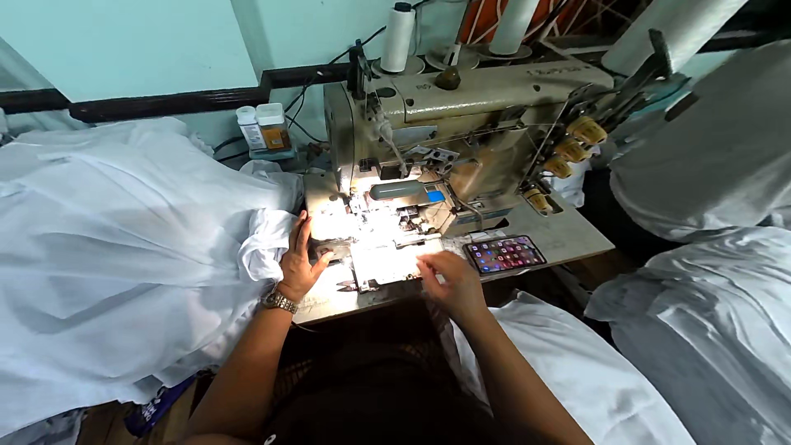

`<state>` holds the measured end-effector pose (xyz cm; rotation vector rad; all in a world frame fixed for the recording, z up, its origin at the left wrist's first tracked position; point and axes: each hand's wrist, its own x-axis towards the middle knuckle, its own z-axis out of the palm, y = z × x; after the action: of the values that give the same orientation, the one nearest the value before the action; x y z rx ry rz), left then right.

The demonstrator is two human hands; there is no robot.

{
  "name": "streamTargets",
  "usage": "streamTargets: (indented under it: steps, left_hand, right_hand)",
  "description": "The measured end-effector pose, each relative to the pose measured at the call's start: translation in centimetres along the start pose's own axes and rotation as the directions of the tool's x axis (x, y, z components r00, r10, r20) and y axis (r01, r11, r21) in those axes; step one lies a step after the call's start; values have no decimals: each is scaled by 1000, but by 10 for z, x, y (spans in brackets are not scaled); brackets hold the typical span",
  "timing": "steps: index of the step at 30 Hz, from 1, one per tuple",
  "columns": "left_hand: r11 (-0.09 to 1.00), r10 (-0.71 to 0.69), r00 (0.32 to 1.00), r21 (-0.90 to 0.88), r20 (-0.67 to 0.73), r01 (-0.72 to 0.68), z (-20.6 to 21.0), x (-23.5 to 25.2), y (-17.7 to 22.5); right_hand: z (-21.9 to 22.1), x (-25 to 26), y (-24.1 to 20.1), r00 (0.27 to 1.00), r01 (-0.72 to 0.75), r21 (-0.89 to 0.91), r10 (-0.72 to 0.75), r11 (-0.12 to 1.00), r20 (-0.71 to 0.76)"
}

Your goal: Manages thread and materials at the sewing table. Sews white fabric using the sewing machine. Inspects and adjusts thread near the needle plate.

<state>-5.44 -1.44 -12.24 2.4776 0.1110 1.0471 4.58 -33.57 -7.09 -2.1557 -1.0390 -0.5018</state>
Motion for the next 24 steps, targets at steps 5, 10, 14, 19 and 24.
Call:
streamTargets:
  steps: [5, 10, 14, 19, 24]
  left_hand:
    - [1000, 4, 1000, -19, 2, -4, -1, 1, 0]
    - [1000, -3, 1000, -28, 15, 4, -2, 1, 1]
    - [1000, 11, 1000, -17, 5, -11, 0, 2, 0]
    - [1000, 9, 1000, -20, 0, -9, 0, 1, 1]
    - [1000, 0, 1000, 2, 12, 0, 1, 0, -2]
  right_hand:
    - [27, 37, 16, 943, -232, -177, 266, 956, 200]
    - [31, 37, 15, 939, -244, -226, 288, 943, 186]
    - [29, 37, 11, 911, -300, -267, 359, 916, 205]
    - [32, 34, 14, 909, -334, -221, 375, 916, 181]
    - [35, 30, 17, 911, -357, -195, 387, 913, 145]
